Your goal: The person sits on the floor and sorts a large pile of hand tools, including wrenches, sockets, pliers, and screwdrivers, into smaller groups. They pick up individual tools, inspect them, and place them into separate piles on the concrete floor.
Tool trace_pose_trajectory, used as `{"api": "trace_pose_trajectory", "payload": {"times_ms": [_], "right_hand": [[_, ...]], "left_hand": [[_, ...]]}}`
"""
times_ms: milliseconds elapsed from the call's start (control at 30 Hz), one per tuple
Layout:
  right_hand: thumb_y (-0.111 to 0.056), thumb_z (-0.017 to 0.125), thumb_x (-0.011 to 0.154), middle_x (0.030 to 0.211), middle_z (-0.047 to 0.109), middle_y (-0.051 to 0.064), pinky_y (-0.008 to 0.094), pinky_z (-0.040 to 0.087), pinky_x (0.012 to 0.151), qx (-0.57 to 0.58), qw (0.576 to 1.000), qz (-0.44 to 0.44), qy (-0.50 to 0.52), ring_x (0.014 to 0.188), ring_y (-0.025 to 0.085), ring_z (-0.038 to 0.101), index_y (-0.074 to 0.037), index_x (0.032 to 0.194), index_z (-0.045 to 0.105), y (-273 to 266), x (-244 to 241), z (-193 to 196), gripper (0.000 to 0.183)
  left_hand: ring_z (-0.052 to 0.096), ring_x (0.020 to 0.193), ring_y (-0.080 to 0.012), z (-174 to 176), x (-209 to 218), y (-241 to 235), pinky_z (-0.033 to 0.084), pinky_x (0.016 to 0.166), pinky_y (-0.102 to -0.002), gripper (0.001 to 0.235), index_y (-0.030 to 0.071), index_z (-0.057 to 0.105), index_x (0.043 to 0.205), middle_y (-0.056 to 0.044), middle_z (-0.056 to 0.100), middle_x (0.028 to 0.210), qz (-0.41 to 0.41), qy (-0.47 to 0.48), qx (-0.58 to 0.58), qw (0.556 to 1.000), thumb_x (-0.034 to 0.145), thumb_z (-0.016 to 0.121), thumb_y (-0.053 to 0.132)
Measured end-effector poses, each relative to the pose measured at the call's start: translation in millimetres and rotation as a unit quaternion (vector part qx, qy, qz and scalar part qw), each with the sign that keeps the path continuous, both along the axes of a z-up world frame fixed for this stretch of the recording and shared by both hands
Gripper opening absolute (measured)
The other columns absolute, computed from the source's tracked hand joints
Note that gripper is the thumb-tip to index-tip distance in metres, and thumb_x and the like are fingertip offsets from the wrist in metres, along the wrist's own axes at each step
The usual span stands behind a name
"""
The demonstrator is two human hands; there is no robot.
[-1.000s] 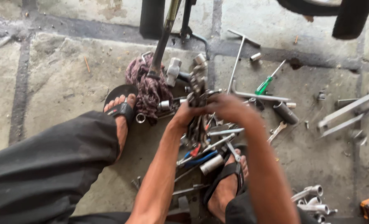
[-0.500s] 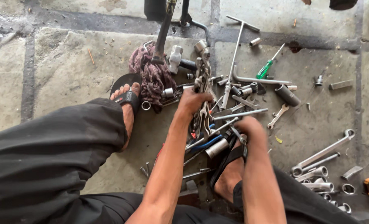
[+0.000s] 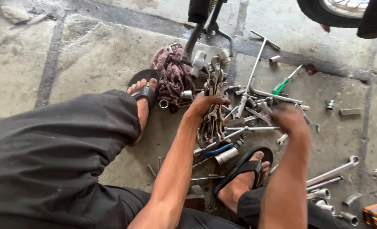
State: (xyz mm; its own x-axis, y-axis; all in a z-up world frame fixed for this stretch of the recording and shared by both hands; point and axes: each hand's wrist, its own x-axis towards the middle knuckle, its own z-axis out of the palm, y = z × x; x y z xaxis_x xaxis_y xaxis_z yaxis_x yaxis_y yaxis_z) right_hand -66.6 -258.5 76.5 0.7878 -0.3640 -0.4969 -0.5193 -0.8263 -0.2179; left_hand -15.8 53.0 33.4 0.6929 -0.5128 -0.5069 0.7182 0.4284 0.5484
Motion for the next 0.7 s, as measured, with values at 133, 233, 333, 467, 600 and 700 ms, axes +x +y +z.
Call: {"api": "trace_pose_trajectory", "payload": {"times_ms": [133,233,333,467,600,700], "right_hand": [[-0.034,0.075,0.082,0.089,0.076,0.007,0.036,0.057,0.069,0.177,0.978,-0.098,-0.054,0.079,0.018,0.07,-0.01,0.102,0.078,85.5,23.3,35.0,0.032],[-0.028,0.073,0.085,0.086,0.076,0.015,0.037,0.057,0.075,0.075,0.992,0.037,-0.099,0.075,0.023,0.073,-0.003,0.103,0.079,131.7,23.9,31.5,0.032],[-0.026,0.072,0.085,0.09,0.077,0.015,0.04,0.055,0.077,0.023,0.983,0.124,-0.132,0.082,0.027,0.071,-0.004,0.098,0.082,140.0,24.4,22.3,0.027],[-0.034,0.065,0.084,0.094,0.078,0.013,0.043,0.061,0.075,0.236,0.967,-0.095,-0.026,0.082,0.031,0.077,-0.006,0.101,0.074,108.8,25.6,6.0,0.034],[-0.045,0.066,0.088,0.113,0.074,0.024,0.05,0.054,0.093,-0.041,0.988,-0.108,-0.103,0.107,0.042,0.069,-0.004,0.109,0.079,71.6,10.8,-29.4,0.048],[-0.047,0.07,0.083,0.122,0.07,0.023,0.049,0.052,0.096,-0.095,0.97,-0.223,0.001,0.114,0.04,0.066,-0.006,0.115,0.076,64.0,1.8,-67.2,0.052]], "left_hand": [[0.065,0.056,-0.0183,3.3,-10.4,-18.0,0.054,0.049,-0.032,0.03,-0.007,0.075,0.1,-0.012,0.071,0.076,0.025,-0.033,-0.027,0.999,0.08,0.084,0.013],[0.07,0.061,-0.0191,-4.5,-17.8,-27.9,0.059,0.054,-0.032,0.028,-0.003,0.072,0.1,-0.01,0.074,0.08,0.086,0.03,-0.092,0.992,0.08,0.083,0.013],[0.071,0.059,-0.02,-15.6,-19.8,-28.3,0.062,0.054,-0.037,0.024,0.001,0.069,0.094,-0.008,0.072,0.077,0.099,0.037,-0.132,0.986,0.078,0.083,0.013],[0.071,0.062,-0.0205,-24.3,-12.8,-28.1,0.062,0.057,-0.037,0.025,0.0,0.069,0.096,-0.01,0.073,0.08,0.097,0.029,-0.036,0.994,0.078,0.084,0.007],[0.07,0.058,-0.0224,-28.1,-13.7,-19.0,0.062,0.051,-0.042,0.027,0.002,0.067,0.097,-0.009,0.071,0.078,0.116,0.081,-0.028,0.99,0.075,0.082,0.006],[0.07,0.059,-0.0208,-31.3,-14.1,-11.4,0.063,0.052,-0.041,0.027,0.004,0.066,0.098,-0.007,0.069,0.078,0.128,0.098,-0.058,0.985,0.076,0.082,0.007]]}}
